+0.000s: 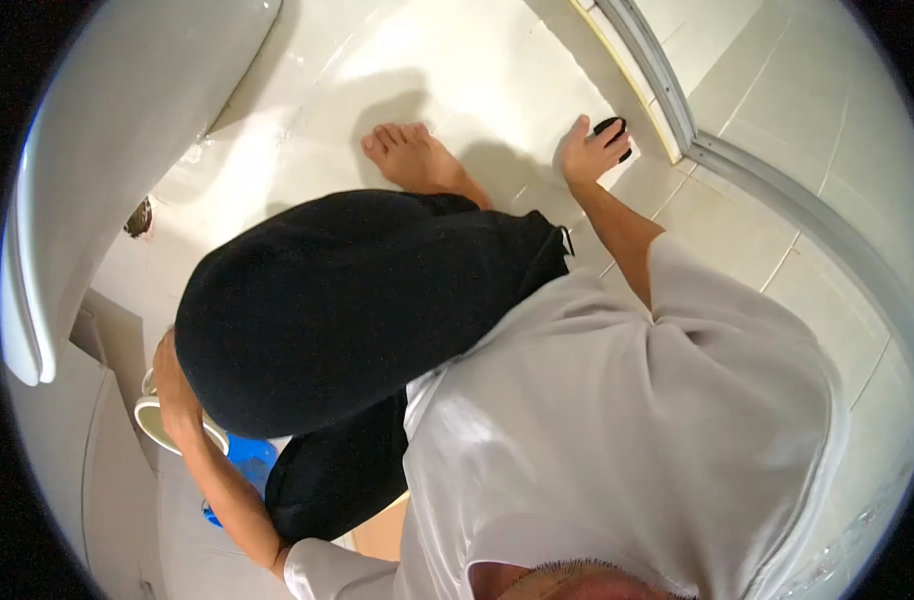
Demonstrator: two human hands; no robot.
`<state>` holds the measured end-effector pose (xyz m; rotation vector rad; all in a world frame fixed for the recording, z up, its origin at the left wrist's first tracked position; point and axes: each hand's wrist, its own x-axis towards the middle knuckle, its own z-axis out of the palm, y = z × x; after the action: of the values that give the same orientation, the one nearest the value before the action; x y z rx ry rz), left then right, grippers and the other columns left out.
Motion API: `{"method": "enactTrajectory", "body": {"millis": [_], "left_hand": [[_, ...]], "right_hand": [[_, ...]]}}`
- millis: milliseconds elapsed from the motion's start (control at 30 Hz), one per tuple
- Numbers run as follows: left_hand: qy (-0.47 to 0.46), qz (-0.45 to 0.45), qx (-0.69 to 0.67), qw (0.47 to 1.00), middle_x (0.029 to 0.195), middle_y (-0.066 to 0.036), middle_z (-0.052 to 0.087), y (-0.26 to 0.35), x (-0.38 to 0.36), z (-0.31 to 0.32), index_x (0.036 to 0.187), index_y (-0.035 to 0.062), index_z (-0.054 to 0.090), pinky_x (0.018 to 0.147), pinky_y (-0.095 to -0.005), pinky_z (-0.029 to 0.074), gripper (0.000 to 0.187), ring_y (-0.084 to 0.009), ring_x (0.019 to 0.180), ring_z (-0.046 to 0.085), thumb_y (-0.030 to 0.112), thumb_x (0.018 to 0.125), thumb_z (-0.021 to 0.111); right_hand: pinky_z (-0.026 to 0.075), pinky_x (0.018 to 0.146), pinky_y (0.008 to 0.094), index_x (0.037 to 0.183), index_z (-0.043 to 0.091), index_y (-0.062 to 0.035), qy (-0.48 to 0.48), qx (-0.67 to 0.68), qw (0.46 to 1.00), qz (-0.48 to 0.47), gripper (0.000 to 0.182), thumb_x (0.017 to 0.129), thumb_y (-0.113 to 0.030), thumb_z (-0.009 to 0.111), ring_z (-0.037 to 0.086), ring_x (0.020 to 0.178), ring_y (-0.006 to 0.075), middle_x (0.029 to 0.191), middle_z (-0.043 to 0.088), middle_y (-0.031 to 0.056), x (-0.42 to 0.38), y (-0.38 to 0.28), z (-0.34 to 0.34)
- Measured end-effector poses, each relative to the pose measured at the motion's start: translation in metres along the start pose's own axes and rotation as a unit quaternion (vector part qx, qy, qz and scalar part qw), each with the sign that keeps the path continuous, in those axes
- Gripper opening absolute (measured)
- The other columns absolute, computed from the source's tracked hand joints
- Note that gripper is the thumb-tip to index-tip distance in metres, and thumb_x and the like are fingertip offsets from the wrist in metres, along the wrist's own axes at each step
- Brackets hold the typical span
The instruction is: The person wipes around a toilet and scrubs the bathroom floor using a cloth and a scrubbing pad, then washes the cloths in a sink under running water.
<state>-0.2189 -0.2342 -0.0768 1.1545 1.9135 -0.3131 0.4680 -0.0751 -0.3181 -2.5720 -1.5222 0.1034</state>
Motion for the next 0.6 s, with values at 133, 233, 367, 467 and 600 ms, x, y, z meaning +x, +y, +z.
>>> {"method": "enactTrajectory", "body": {"millis": [133,233,367,467,600], "left_hand": [[0.085,0.065,-0.035,0.994,0.124,-0.028,0.066,-0.011,0.003,0.014,0.121,-0.0035,0.064,0.101,-0.0503,0.045,0.037,-0.0472,0.116,0.059,0.024,0.098,0.052],[0.055,0.024,-0.084,0.995,0.121,-0.028,0.066,0.015,-0.010,0.008,0.119,-0.0038,0.065,0.099,-0.0498,0.046,0.037,-0.0473,0.115,0.059,0.023,0.097,0.053],[0.078,0.054,-0.122,0.988,0.112,-0.029,0.068,0.011,-0.006,0.015,0.115,-0.0040,0.066,0.096,-0.0501,0.048,0.035,-0.0485,0.109,0.061,0.022,0.096,0.054],[0.022,0.041,0.053,0.997,0.103,-0.028,0.069,0.111,-0.008,-0.031,0.106,-0.0056,0.066,0.090,-0.0515,0.049,0.030,-0.0488,0.103,0.063,0.020,0.095,0.054],[0.060,0.099,0.131,0.985,0.097,-0.019,0.069,0.112,-0.011,-0.032,0.096,0.0025,0.072,0.084,-0.0496,0.051,0.014,-0.0429,0.096,0.066,0.011,0.089,0.063]], "right_hand": [[0.014,0.126,0.0541,0.157,0.024,0.0121,-0.012,0.023,0.995,0.092,0.084,0.103,-0.048,0.046,0.020,0.151,0.0502,0.162,0.024,0.0347,-0.001,0.041,0.006],[0.015,0.126,0.0560,0.153,0.031,0.0118,-0.014,0.060,0.998,-0.026,0.079,0.100,-0.041,0.056,0.021,0.152,0.0491,0.161,0.028,0.0339,0.004,-0.059,0.003],[0.025,0.120,0.0634,0.153,0.041,-0.0027,-0.168,0.083,0.861,-0.472,0.069,0.096,-0.033,0.066,0.030,0.150,0.0466,0.163,0.033,0.0223,-0.025,-0.139,-0.014],[0.032,0.116,0.0643,0.159,0.039,-0.0173,-0.275,-0.017,0.764,-0.584,0.071,0.097,-0.041,0.064,0.030,0.153,0.0379,0.166,0.032,0.0127,-0.043,-0.083,-0.023],[0.030,0.119,0.0612,0.160,0.039,-0.0219,-0.345,-0.021,0.703,-0.622,0.076,0.094,-0.049,0.067,0.028,0.155,0.0347,0.168,0.030,0.0092,-0.023,-0.079,-0.042]]}}
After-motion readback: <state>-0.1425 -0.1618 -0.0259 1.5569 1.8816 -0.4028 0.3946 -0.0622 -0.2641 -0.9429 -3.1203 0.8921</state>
